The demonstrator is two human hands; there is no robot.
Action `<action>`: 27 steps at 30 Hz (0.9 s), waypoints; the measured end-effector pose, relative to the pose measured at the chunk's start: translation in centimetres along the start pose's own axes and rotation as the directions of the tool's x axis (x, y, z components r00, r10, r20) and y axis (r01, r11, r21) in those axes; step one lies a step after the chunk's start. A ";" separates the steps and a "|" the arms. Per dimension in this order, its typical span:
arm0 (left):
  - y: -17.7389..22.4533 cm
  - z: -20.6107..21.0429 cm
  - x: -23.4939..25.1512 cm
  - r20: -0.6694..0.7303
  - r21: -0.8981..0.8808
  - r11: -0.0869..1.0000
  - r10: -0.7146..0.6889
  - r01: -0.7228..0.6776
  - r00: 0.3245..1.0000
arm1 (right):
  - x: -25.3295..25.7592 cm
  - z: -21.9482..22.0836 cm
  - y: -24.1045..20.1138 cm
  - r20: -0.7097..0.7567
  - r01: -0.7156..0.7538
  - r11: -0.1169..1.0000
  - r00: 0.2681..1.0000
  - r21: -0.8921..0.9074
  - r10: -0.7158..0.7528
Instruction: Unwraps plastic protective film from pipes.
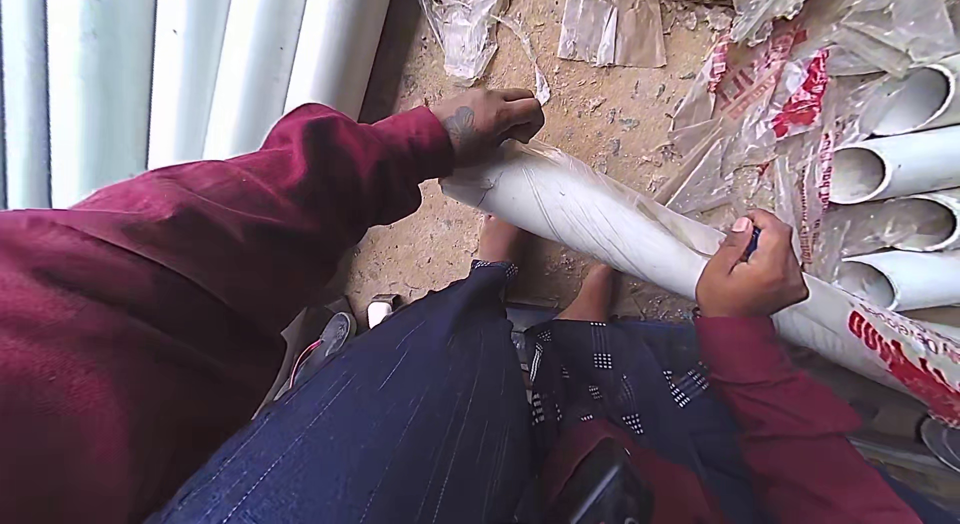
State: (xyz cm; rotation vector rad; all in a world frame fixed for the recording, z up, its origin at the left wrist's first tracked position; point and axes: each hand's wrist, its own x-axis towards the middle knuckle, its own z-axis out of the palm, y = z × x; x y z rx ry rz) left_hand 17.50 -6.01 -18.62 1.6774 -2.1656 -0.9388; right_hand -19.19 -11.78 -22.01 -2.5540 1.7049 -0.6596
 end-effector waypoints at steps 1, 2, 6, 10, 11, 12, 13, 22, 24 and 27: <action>0.0 0.4 0.4 -0.040 -0.066 0.995 -0.072 0.070 0.997 | 0.1 0.1 0.0 -0.006 0.001 1.000 1.000 0.000 -0.001; 0.0 0.8 0.6 -0.082 -0.131 0.983 -0.142 0.131 0.986 | 0.1 0.1 0.1 -0.016 0.004 1.000 1.000 0.003 -0.004; -1.8 2.1 0.0 -0.387 -0.386 0.904 -0.338 0.183 0.858 | 0.0 0.2 0.3 -0.047 -0.007 0.998 0.999 0.060 0.010; -1.8 2.6 -3.1 -0.391 -0.483 0.846 -0.440 0.227 0.808 | 0.6 -0.6 -0.1 0.047 -0.095 0.978 0.995 0.185 0.088; -1.1 2.9 -3.9 -0.361 -0.498 0.827 -0.471 0.261 0.805 | 0.8 -0.8 -0.1 0.064 -0.082 0.964 0.996 0.253 0.068; -0.4 3.2 -4.6 -0.321 -0.512 0.805 -0.502 0.299 0.803 | 0.9 -1.0 -0.5 0.056 -0.032 0.947 0.998 0.319 0.015; 0.1 3.6 -5.1 -0.283 -0.521 0.788 -0.522 0.327 0.805 | 1.1 -1.2 -1.5 0.030 0.049 0.929 0.997 0.368 -0.065; 0.2 6.2 -5.0 -0.397 -0.469 0.835 -0.490 0.287 0.776 | 1.6 -0.3 -15.7 0.230 0.485 0.780 0.770 0.395 -0.595; -0.1 6.2 -5.0 -0.395 -0.457 0.844 -0.476 0.281 0.786 | 2.2 0.0 -16.7 0.247 0.502 0.795 0.769 0.340 -0.590; -0.2 6.1 -5.1 -0.383 -0.447 0.848 -0.468 0.283 0.797 | 3.0 0.4 -17.2 0.272 0.535 0.788 0.744 0.303 -0.610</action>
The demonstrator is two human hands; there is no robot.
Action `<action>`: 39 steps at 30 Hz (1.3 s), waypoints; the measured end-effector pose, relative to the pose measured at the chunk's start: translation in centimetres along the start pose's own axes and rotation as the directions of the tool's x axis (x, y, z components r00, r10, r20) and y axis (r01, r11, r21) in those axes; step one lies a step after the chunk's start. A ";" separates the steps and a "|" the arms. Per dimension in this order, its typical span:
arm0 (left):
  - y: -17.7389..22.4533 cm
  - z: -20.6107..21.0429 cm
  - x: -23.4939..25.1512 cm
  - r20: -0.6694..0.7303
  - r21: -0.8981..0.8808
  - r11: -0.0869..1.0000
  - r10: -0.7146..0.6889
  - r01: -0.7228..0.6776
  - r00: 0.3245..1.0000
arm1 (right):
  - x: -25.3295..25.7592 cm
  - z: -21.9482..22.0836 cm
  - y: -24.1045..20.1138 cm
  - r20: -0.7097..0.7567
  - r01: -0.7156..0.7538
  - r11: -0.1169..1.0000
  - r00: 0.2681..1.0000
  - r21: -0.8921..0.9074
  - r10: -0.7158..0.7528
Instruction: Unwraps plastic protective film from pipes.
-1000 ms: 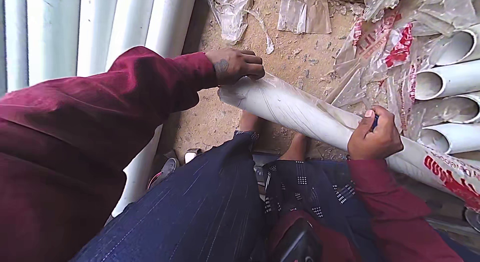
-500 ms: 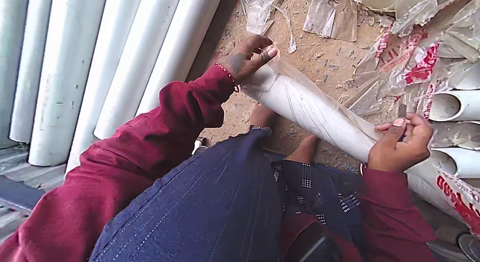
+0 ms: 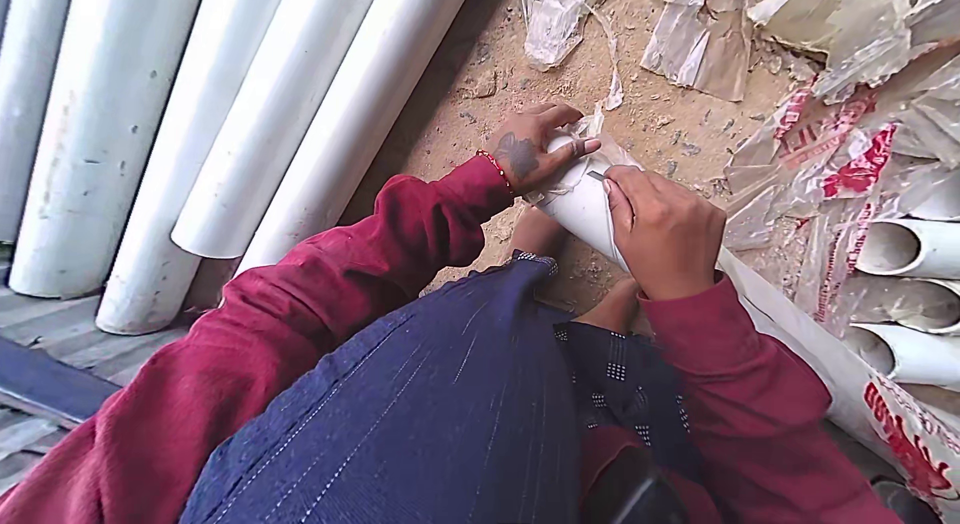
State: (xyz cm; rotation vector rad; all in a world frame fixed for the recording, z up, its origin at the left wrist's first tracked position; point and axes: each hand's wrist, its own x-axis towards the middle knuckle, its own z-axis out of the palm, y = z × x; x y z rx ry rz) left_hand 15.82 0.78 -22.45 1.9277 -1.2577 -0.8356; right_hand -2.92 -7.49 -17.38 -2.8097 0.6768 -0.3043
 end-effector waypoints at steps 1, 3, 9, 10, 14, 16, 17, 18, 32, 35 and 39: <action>0.1 -0.1 0.0 0.011 0.003 1.000 -0.005 0.005 1.000 | 0.2 0.1 0.1 0.011 0.023 1.000 1.000 -0.002 -0.023; 0.3 -0.3 0.1 0.031 0.007 1.000 -0.020 0.020 0.999 | 0.4 0.2 0.1 0.024 0.063 0.998 0.998 -0.013 -0.063; -0.1 -0.1 0.1 0.029 -0.021 1.000 -0.005 0.005 1.000 | 0.6 -0.3 0.0 0.052 0.133 0.989 0.990 -0.071 -0.129; -0.2 0.0 0.1 0.021 -0.022 1.000 0.003 -0.003 1.000 | 0.7 -0.6 -0.1 0.069 0.145 0.986 0.988 -0.084 -0.139; -0.1 -0.1 0.1 0.030 -0.007 1.000 0.000 0.001 1.000 | 0.7 -1.9 -0.2 0.142 0.165 0.977 0.979 -0.133 -0.146; -0.1 -0.2 0.1 0.036 -0.005 1.000 -0.004 0.004 0.999 | 0.2 -2.6 0.2 0.171 0.168 0.974 0.975 -0.155 -0.141; -0.1 -0.2 0.0 0.033 -0.005 1.000 -0.003 0.004 0.999 | -0.2 -3.0 0.4 0.191 0.165 0.973 0.973 -0.163 -0.133; -0.1 -0.2 0.0 0.033 -0.005 1.000 -0.006 0.006 0.999 | -0.7 -3.4 0.7 0.215 0.162 0.972 0.969 -0.172 -0.124; -0.8 -3.8 2.2 0.257 0.165 0.764 0.577 -0.624 0.775 | -12.6 -9.9 10.3 0.165 -0.199 0.961 0.959 -0.194 0.232; 0.1 -4.7 3.3 0.405 0.111 0.775 0.536 -0.622 0.741 | -15.0 -8.5 14.2 -0.040 -0.484 0.863 0.874 -0.145 0.484; -3.9 -1.3 5.2 0.181 -0.186 0.695 0.719 -0.695 0.671 | -17.4 -5.0 17.4 -0.099 -0.643 0.763 0.765 -0.058 0.637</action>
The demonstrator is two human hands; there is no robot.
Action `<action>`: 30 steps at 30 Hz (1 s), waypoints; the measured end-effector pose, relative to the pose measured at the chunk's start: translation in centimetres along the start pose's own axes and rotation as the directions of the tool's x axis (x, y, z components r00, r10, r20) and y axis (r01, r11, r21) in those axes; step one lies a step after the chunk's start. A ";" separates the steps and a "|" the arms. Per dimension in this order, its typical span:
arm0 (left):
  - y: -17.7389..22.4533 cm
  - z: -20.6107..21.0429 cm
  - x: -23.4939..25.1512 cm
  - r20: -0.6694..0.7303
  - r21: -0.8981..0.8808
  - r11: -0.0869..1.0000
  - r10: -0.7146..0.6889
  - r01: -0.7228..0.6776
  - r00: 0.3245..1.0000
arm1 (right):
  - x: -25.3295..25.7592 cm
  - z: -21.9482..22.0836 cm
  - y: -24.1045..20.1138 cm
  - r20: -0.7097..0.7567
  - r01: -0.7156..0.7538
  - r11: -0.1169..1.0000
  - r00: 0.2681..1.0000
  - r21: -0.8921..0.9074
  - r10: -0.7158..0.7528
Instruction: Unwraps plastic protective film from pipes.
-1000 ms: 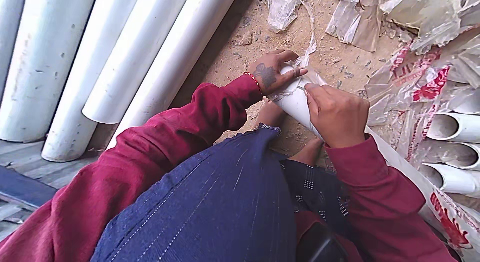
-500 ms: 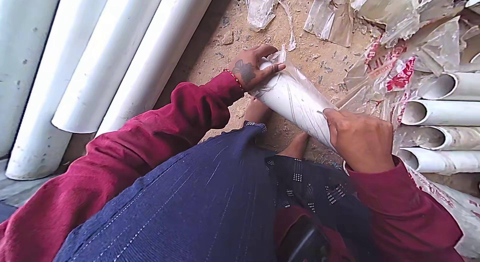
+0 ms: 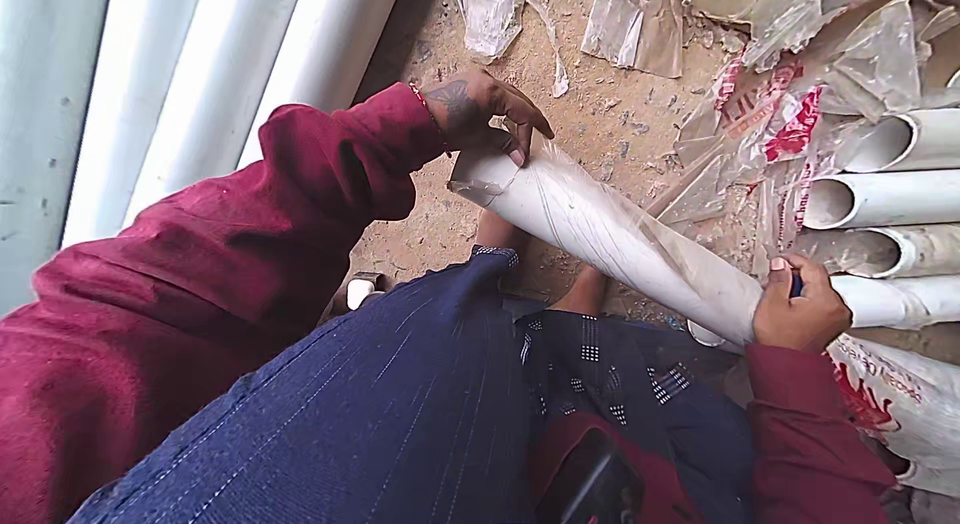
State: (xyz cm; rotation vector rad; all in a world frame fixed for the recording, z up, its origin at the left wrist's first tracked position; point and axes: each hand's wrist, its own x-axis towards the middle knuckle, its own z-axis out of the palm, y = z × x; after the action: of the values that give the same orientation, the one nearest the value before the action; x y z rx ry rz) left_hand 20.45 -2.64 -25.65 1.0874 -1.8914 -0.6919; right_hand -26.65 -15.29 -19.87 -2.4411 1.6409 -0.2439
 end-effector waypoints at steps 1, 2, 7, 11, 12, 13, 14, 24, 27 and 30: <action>1.8 -0.5 0.4 0.079 -0.019 0.982 -0.186 0.188 0.979 | -0.1 0.3 0.3 -0.021 -0.013 1.000 1.000 0.017 0.014; 4.0 -1.1 1.4 0.156 0.028 0.919 -0.392 0.392 0.907 | -0.1 0.5 0.4 -0.038 -0.015 1.000 0.999 0.024 0.016; 5.6 -1.5 3.1 0.228 0.161 0.933 -0.351 0.321 0.908 | -0.3 0.6 0.1 -0.062 0.033 0.999 0.998 0.023 -0.031; 5.6 -1.4 4.7 0.249 0.199 0.907 -0.412 0.370 0.876 | -0.5 0.6 -0.3 -0.077 0.083 0.997 0.994 0.003 -0.082; 5.0 -1.2 4.9 0.222 0.211 0.897 -0.431 0.388 0.875 | -0.6 0.6 -0.4 -0.081 0.093 0.996 0.992 -0.009 -0.094; 4.4 -0.9 5.1 0.193 0.231 0.875 -0.469 0.425 0.862 | -0.5 0.7 -0.5 -0.087 0.098 0.995 0.991 -0.015 -0.099; 3.9 -0.7 5.5 0.169 0.243 0.844 -0.522 0.478 0.836 | -0.4 0.7 -0.7 -0.086 0.099 0.995 0.991 -0.018 -0.100; 5.5 -3.1 4.4 0.236 0.025 0.752 -0.645 0.659 0.727 | 0.1 0.8 -0.2 -0.072 -0.023 0.998 0.997 0.066 0.028; 7.3 -2.7 3.1 0.054 0.203 0.746 -0.656 0.635 0.753 | 0.1 1.0 0.0 -0.086 -0.042 0.996 0.995 0.082 0.049; 9.7 -0.9 1.7 -0.231 0.364 0.704 -0.566 0.610 0.791 | 0.1 1.0 0.0 -0.081 -0.078 0.994 0.993 0.078 0.084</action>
State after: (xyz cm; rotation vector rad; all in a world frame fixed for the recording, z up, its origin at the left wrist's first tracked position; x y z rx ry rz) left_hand 16.63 0.45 -17.07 2.0311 -1.6252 -0.5523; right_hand -26.39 -15.36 -20.82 -2.3332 1.7277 -0.3940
